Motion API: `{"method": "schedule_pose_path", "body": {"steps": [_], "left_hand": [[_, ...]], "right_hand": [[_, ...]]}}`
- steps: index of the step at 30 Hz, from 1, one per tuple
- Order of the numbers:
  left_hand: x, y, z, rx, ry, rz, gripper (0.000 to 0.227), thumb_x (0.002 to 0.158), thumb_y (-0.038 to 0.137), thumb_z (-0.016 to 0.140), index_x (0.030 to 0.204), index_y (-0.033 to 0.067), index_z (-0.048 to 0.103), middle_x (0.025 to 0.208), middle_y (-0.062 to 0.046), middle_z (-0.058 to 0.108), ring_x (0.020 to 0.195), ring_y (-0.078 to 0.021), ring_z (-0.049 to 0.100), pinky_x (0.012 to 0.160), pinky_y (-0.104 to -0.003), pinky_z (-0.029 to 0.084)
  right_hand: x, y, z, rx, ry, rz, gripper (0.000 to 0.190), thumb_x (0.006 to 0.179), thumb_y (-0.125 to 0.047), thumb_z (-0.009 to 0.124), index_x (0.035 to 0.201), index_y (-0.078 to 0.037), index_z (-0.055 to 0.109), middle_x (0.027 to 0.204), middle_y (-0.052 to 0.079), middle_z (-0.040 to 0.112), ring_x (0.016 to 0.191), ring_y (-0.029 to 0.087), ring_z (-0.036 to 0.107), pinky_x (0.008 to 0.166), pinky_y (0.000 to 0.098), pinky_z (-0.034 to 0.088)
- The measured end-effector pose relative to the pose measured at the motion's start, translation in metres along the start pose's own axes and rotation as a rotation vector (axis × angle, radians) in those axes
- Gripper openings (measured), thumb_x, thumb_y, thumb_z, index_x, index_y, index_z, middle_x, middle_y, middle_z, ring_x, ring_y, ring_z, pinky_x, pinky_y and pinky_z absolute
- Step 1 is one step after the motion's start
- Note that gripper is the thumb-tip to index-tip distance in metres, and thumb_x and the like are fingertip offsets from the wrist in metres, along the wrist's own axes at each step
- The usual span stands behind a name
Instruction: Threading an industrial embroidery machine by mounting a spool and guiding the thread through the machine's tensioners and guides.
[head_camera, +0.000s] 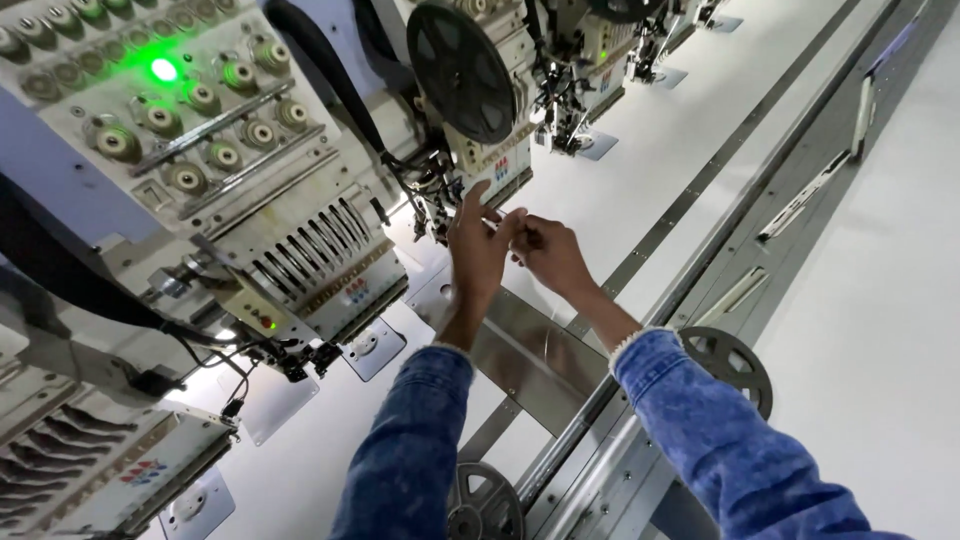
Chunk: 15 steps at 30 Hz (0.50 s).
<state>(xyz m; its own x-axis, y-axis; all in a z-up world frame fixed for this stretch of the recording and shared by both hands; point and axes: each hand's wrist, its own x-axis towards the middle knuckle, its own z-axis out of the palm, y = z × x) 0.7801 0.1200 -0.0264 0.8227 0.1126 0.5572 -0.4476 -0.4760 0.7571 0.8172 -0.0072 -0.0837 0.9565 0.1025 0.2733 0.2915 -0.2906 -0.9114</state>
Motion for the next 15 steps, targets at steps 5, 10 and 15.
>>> {"method": "schedule_pose_path", "body": {"steps": [5, 10, 15], "left_hand": [[0.020, -0.030, 0.019, -0.046, 0.023, 0.028, 0.025, 0.096, 0.026, 0.077, 0.114, 0.0090, 0.076, 0.083, -0.009, 0.065, 0.065, -0.0147, 0.064, 0.061, -0.031, 0.054], [0.019, -0.033, 0.029, -0.115, 0.051, -0.042, 0.016, 0.099, 0.025, 0.072, 0.108, 0.0132, 0.079, 0.083, -0.004, 0.065, 0.068, -0.0107, 0.065, 0.068, -0.032, 0.054], [0.004, -0.012, 0.030, -0.233, 0.108, -0.139, 0.021, 0.104, 0.025, 0.061, 0.114, 0.0112, 0.074, 0.081, -0.005, 0.066, 0.069, -0.0116, 0.064, 0.067, -0.037, 0.053]], "right_hand": [[-0.017, -0.025, -0.011, 0.002, 0.089, 0.057, 0.018, 0.092, -0.012, 0.062, 0.105, -0.007, 0.074, 0.079, 0.013, 0.073, 0.068, 0.019, 0.071, 0.066, 0.0352, 0.059], [-0.019, -0.053, -0.037, 0.079, 0.080, 0.082, 0.055, 0.089, -0.007, 0.062, 0.143, -0.009, 0.054, 0.137, 0.023, 0.062, 0.116, 0.042, 0.065, 0.095, 0.0500, 0.053], [-0.011, -0.059, -0.036, 0.195, -0.109, -0.066, 0.048, 0.093, -0.008, 0.056, 0.141, -0.006, 0.059, 0.130, 0.020, 0.066, 0.110, 0.032, 0.067, 0.098, 0.0446, 0.053]]}}
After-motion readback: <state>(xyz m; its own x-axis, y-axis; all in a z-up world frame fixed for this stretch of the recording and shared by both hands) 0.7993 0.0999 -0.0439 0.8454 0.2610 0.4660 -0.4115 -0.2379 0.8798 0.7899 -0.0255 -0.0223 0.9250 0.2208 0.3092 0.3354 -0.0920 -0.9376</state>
